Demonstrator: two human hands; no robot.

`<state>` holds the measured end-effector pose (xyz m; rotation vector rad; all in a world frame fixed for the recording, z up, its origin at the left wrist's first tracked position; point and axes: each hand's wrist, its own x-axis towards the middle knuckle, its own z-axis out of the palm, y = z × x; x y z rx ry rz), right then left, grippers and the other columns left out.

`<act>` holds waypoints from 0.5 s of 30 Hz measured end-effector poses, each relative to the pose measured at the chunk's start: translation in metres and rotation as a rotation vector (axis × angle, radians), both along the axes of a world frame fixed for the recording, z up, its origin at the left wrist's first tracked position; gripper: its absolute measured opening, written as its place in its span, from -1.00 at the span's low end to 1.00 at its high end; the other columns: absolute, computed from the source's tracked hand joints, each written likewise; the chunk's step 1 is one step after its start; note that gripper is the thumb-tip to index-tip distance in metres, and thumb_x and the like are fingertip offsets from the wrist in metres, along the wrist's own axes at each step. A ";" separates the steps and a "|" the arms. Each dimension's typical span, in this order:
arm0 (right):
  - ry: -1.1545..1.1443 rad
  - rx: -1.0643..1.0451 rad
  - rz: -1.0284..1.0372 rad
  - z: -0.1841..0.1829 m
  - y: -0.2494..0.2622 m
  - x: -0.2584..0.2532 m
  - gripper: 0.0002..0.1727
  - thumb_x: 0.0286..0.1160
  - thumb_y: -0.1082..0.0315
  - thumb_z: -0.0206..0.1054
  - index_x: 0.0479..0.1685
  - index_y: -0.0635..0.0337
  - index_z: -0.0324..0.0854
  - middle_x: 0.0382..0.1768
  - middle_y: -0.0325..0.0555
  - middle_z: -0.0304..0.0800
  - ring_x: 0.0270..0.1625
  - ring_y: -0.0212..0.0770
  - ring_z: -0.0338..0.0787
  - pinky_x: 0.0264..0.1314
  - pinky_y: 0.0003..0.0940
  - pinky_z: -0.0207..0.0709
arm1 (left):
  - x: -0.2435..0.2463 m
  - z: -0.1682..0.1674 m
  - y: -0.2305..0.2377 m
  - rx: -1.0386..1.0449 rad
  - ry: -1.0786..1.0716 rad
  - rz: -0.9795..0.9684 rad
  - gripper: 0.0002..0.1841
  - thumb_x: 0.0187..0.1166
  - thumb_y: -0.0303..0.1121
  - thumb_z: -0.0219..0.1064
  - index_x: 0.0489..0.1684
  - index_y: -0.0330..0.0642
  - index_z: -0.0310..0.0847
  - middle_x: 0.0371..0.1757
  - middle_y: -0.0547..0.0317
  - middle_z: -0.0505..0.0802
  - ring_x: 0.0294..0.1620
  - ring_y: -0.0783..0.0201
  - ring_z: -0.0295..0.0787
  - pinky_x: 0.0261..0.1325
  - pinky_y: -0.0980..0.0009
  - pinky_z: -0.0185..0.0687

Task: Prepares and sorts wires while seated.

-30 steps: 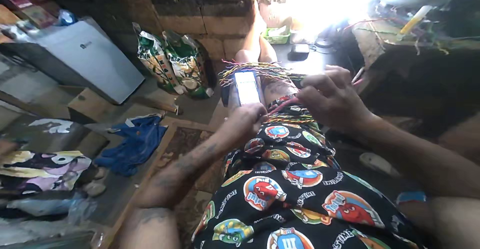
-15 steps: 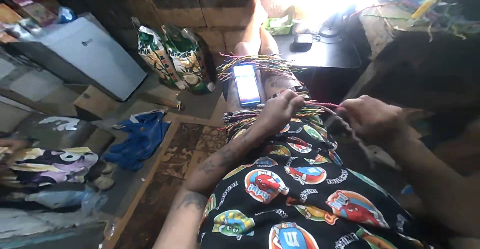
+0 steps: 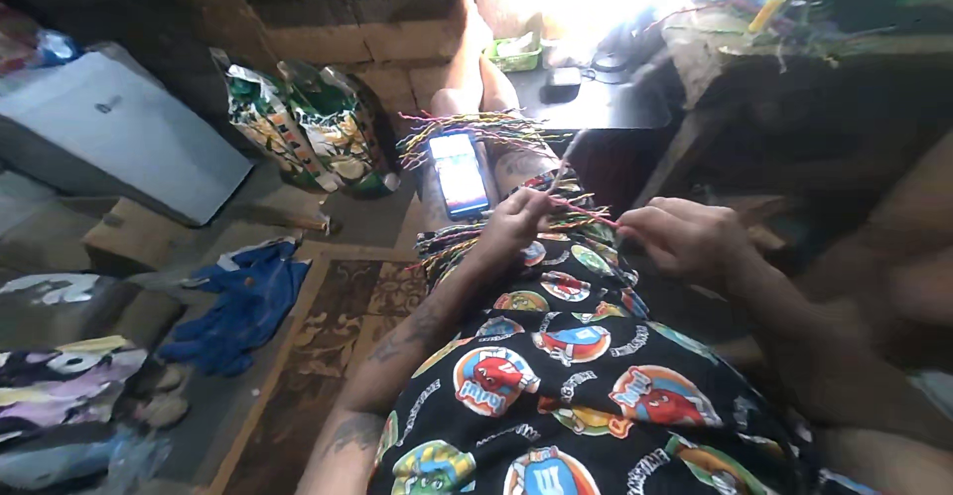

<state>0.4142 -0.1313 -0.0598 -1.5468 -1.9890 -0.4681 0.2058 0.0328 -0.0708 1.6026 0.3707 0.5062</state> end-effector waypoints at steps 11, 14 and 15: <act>0.174 0.142 0.083 0.024 0.025 0.029 -0.79 0.56 0.27 0.38 -0.27 0.22 0.84 -0.32 -0.13 0.86 -0.21 -0.25 0.85 -0.10 -0.27 0.73 | 0.016 0.006 -0.002 0.757 0.398 -0.049 -0.62 0.82 -0.21 0.05 0.18 -0.36 0.64 -0.25 0.03 0.80 -0.27 0.23 0.75 -0.07 0.17 0.68; 0.160 0.153 0.182 0.035 0.019 0.002 -0.77 0.56 0.29 0.36 -0.37 0.24 0.82 -0.43 -0.13 0.81 -0.27 -0.23 0.82 -0.18 -0.29 0.65 | 0.009 -0.004 0.013 0.290 0.056 0.077 -0.80 0.82 -0.27 -0.01 0.06 -0.11 0.51 -0.49 0.59 0.63 -0.58 0.70 0.51 -0.47 0.70 0.52; 0.178 0.136 0.196 0.033 0.019 0.000 -0.76 0.57 0.30 0.34 -0.36 0.26 0.80 -0.43 -0.09 0.80 -0.27 -0.18 0.83 -0.21 -0.24 0.63 | 0.005 -0.004 0.015 0.146 -0.047 0.072 -0.81 0.84 -0.29 -0.05 0.02 0.06 0.51 -0.49 0.67 0.69 -0.58 0.72 0.55 -0.48 0.73 0.53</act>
